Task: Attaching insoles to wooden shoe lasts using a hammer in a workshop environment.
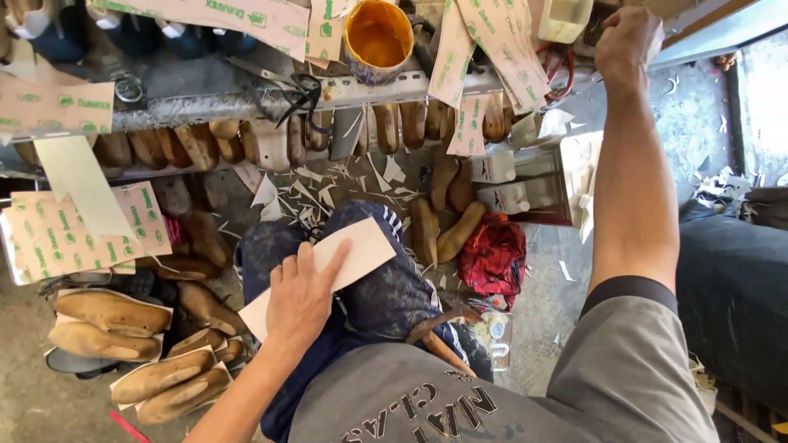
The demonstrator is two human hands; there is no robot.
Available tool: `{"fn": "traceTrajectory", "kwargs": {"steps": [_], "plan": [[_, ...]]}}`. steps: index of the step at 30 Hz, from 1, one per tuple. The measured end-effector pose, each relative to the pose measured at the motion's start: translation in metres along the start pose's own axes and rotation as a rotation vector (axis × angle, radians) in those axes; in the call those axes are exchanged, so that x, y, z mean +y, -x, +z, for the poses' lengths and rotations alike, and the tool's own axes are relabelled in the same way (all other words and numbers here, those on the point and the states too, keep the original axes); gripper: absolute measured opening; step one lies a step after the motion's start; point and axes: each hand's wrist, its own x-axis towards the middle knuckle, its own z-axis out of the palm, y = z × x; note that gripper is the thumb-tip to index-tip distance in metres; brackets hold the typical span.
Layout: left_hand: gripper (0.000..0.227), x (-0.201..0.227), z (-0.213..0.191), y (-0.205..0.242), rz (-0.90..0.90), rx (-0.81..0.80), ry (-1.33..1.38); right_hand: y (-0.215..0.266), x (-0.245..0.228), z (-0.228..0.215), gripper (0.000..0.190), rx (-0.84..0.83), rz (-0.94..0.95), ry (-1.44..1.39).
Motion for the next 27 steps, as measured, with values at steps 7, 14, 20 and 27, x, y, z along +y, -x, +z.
{"fn": "traceTrajectory", "kwargs": {"steps": [7, 14, 20, 27], "plan": [[0.081, 0.002, 0.006, -0.005, 0.035, -0.03, 0.026, -0.035, 0.041, 0.057, 0.024, -0.034, 0.217, 0.052], [0.084, 0.003, -0.002, -0.009, 0.038, -0.067, 0.023, -0.07, 0.055, 0.075, 0.042, -0.244, 0.151, 0.364], [0.082, 0.003, -0.005, -0.012, 0.053, -0.079, 0.005, -0.044, 0.028, 0.048, 0.047, -0.253, 0.266, 0.182], [0.081, 0.004, -0.004, -0.013, 0.049, -0.058, 0.032, -0.056, 0.057, 0.077, 0.04, -0.23, 0.138, 0.305]]}}
